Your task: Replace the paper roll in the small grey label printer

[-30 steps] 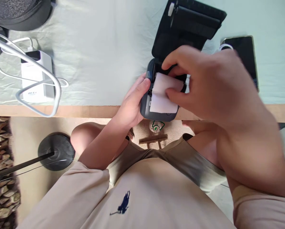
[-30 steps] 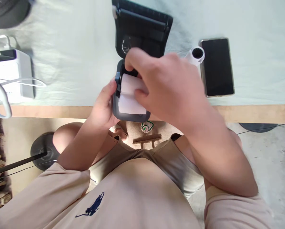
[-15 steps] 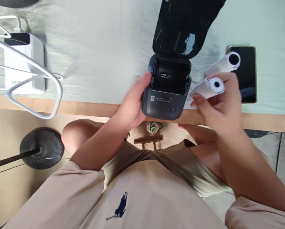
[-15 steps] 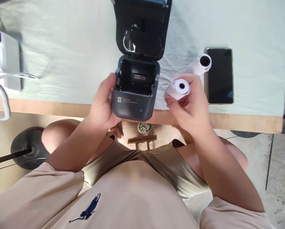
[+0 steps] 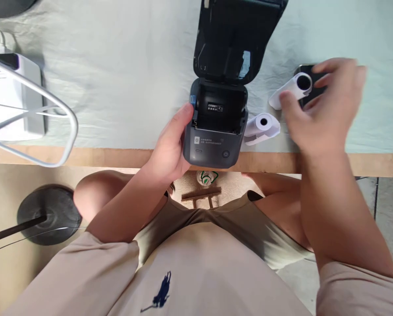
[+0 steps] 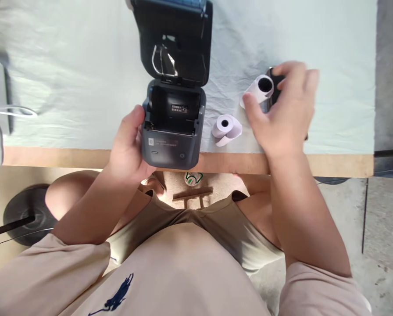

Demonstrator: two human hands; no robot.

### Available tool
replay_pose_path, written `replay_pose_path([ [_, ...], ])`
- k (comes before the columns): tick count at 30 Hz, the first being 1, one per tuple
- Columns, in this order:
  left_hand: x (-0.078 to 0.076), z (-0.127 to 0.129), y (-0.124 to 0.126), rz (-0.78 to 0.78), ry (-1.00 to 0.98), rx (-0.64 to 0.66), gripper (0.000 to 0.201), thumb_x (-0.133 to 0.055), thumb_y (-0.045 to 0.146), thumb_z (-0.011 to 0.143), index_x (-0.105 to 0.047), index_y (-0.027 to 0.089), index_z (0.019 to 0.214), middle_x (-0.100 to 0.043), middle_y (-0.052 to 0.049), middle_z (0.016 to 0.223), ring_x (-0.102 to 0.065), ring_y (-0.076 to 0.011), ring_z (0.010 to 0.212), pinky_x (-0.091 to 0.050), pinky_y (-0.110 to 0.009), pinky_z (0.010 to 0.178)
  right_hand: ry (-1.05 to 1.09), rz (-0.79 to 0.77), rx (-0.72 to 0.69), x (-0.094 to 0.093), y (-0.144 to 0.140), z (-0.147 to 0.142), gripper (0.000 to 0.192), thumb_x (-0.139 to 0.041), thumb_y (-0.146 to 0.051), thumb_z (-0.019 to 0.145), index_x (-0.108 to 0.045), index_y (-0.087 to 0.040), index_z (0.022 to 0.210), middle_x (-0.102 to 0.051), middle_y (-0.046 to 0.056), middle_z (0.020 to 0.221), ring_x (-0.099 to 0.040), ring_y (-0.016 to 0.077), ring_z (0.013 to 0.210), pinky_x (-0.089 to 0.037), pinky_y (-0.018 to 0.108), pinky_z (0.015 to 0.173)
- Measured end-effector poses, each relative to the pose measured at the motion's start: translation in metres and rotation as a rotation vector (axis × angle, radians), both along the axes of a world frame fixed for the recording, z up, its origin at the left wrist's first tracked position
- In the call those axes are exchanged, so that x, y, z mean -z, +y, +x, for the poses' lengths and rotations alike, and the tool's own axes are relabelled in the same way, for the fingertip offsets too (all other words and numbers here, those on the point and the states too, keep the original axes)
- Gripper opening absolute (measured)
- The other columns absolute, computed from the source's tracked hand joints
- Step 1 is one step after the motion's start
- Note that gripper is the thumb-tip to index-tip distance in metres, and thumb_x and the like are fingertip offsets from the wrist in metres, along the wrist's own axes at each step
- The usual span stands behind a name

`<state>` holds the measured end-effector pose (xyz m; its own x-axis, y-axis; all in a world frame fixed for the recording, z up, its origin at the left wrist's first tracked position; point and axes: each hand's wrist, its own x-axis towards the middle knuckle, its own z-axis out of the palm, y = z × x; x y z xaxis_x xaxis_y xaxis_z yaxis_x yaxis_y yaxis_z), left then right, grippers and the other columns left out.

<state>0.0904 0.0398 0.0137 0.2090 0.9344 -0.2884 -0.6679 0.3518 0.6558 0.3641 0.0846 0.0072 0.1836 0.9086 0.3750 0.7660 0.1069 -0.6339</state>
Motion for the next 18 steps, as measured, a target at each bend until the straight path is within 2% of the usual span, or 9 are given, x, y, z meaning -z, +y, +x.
replay_pose_path([
  [2, -0.001, 0.001, -0.001, -0.009, 0.031, -0.016, 0.038, -0.066, 0.048, 0.116, -0.089, 0.02, 0.104, -0.091, -0.007, 0.106, -0.076, -0.0345, 0.15, -0.066, -0.043, 0.129, -0.058, -0.047, 0.057, 0.01, 0.013, 0.001, 0.054, -0.092, -0.033, 0.07, -0.074, -0.021, 0.12, -0.066, 0.015, 0.126, -0.057, 0.0217, 0.1, -0.056, 0.062, 0.118],
  [3, -0.002, 0.001, 0.0, -0.01, 0.042, -0.021, 0.039, -0.066, 0.049, 0.116, -0.09, 0.021, 0.104, -0.09, -0.007, 0.105, -0.076, -0.0346, 0.151, -0.066, -0.043, 0.128, -0.079, -0.051, 0.071, 0.015, 0.017, 0.0, 0.052, -0.09, -0.031, 0.071, -0.076, -0.021, 0.12, -0.067, 0.013, 0.124, -0.056, 0.0203, 0.096, -0.055, 0.063, 0.12],
  [5, -0.002, 0.002, 0.001, 0.001, 0.037, -0.024, 0.039, -0.064, 0.048, 0.117, -0.089, 0.021, 0.104, -0.091, -0.008, 0.11, -0.075, -0.0341, 0.153, -0.067, -0.042, 0.127, -0.083, -0.049, 0.032, 0.02, 0.022, -0.002, 0.05, -0.084, -0.029, 0.075, -0.076, -0.024, 0.124, -0.069, 0.011, 0.125, -0.059, 0.0184, 0.094, -0.058, 0.055, 0.117],
  [8, -0.004, 0.003, 0.003, -0.024, 0.014, -0.015, 0.04, -0.055, 0.038, 0.119, -0.084, 0.019, 0.098, -0.09, -0.008, 0.12, -0.071, -0.0336, 0.158, -0.066, -0.046, 0.129, 0.029, 0.037, -0.057, 0.02, 0.022, -0.002, 0.074, -0.078, -0.037, 0.082, -0.054, -0.032, 0.152, -0.068, 0.006, 0.118, -0.059, 0.0142, 0.085, -0.06, 0.036, 0.086],
  [10, -0.004, 0.002, 0.004, -0.049, 0.016, -0.035, 0.042, -0.051, 0.034, 0.119, -0.081, 0.018, 0.095, -0.089, -0.007, 0.121, -0.068, -0.0343, 0.162, -0.064, -0.048, 0.131, 0.323, 0.049, -0.131, 0.017, 0.021, 0.001, 0.081, -0.078, -0.043, 0.084, -0.039, -0.039, 0.155, -0.068, 0.002, 0.115, -0.06, 0.0122, 0.079, -0.052, 0.029, 0.068],
  [12, -0.005, 0.002, 0.004, -0.058, 0.023, -0.044, 0.038, -0.052, 0.033, 0.118, -0.08, 0.017, 0.097, -0.088, -0.007, 0.123, -0.063, -0.0354, 0.166, -0.062, -0.049, 0.133, 0.704, -0.047, -0.206, 0.013, 0.019, 0.005, 0.069, -0.08, -0.041, 0.082, -0.049, -0.037, 0.144, -0.071, 0.003, 0.123, -0.072, 0.0131, 0.091, -0.055, 0.025, 0.066],
  [14, -0.005, 0.002, 0.003, -0.053, 0.027, -0.039, 0.035, -0.058, 0.038, 0.116, -0.08, 0.018, 0.098, -0.087, -0.008, 0.123, -0.06, -0.0376, 0.168, -0.06, -0.048, 0.134, 0.93, -0.149, -0.248, 0.009, 0.017, 0.008, 0.057, -0.081, -0.036, 0.076, -0.062, -0.03, 0.129, -0.073, 0.004, 0.132, -0.079, 0.0157, 0.108, -0.066, 0.027, 0.075],
  [16, -0.005, 0.003, 0.002, -0.061, 0.026, -0.043, 0.033, -0.06, 0.041, 0.114, -0.08, 0.018, 0.101, -0.087, -0.009, 0.124, -0.058, -0.0387, 0.17, -0.059, -0.048, 0.135, 0.971, -0.148, -0.283, 0.006, 0.015, 0.009, 0.058, -0.082, -0.032, 0.071, -0.069, -0.031, 0.128, -0.076, 0.003, 0.126, -0.081, 0.0169, 0.11, -0.072, 0.03, 0.083],
  [18, -0.005, 0.004, 0.002, -0.076, 0.015, -0.059, 0.034, -0.057, 0.041, 0.116, -0.08, 0.019, 0.104, -0.086, -0.009, 0.125, -0.057, -0.0375, 0.171, -0.059, -0.048, 0.134, 0.884, -0.04, -0.35, 0.002, 0.012, 0.005, 0.065, -0.087, -0.034, 0.073, -0.073, -0.039, 0.136, -0.077, 0.0, 0.123, -0.08, 0.0171, 0.106, -0.072, 0.033, 0.087],
])
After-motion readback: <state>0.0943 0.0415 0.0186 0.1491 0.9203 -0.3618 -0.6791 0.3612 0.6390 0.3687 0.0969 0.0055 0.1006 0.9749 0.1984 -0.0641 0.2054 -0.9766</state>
